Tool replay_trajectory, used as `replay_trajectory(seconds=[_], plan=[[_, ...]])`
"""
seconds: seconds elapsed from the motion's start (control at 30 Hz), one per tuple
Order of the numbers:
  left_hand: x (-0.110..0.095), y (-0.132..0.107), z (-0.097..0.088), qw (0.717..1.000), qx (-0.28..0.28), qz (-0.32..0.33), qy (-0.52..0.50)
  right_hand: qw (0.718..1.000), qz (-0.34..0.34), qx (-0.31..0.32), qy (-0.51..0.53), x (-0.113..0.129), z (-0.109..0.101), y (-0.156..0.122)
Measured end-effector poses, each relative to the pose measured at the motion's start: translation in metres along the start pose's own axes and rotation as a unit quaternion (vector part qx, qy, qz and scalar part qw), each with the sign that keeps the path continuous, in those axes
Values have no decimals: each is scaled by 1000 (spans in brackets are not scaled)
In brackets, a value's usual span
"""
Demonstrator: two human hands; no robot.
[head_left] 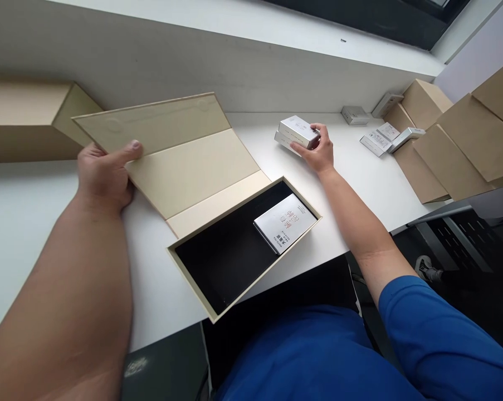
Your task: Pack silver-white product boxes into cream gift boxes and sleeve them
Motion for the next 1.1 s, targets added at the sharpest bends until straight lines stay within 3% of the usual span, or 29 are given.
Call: replay_trajectory(seconds=[0.3,0.4,0.6,0.73,0.83,0.93,1.03,1.1], plan=[[2,2,-6,1000,7,-17,14,985,41,112,121,13,-8,-5],[2,2,-6,1000,3,-13,16,980,41,121,155,12,-9,-4],[3,1,-4,1000,-11,-1,14,983,9,131,125,10,-15,-2],[4,2,-5,1000,-4,6,18,986,-18,143,81,21,-17,-6],[4,2,-5,1000,-4,0,20,983,-33,157,93,37,-22,-8],[3,2,-5,1000,-2,-1,17,981,-78,131,116,64,-42,-11],[2,1,-7,1000,3,-5,13,977,-135,116,114,107,-71,-27],[2,0,-7,1000,8,-10,17,958,-203,149,135,141,-86,-47]])
Point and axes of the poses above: each hand's wrist, its own y-axis towards the middle knuckle, its own z-axis out of the palm, x = y × z, the point moved 1 cm from there along y, towards the middle knuckle, and after that the axes turned 12 degrees about -y, right-handed, at the moved point
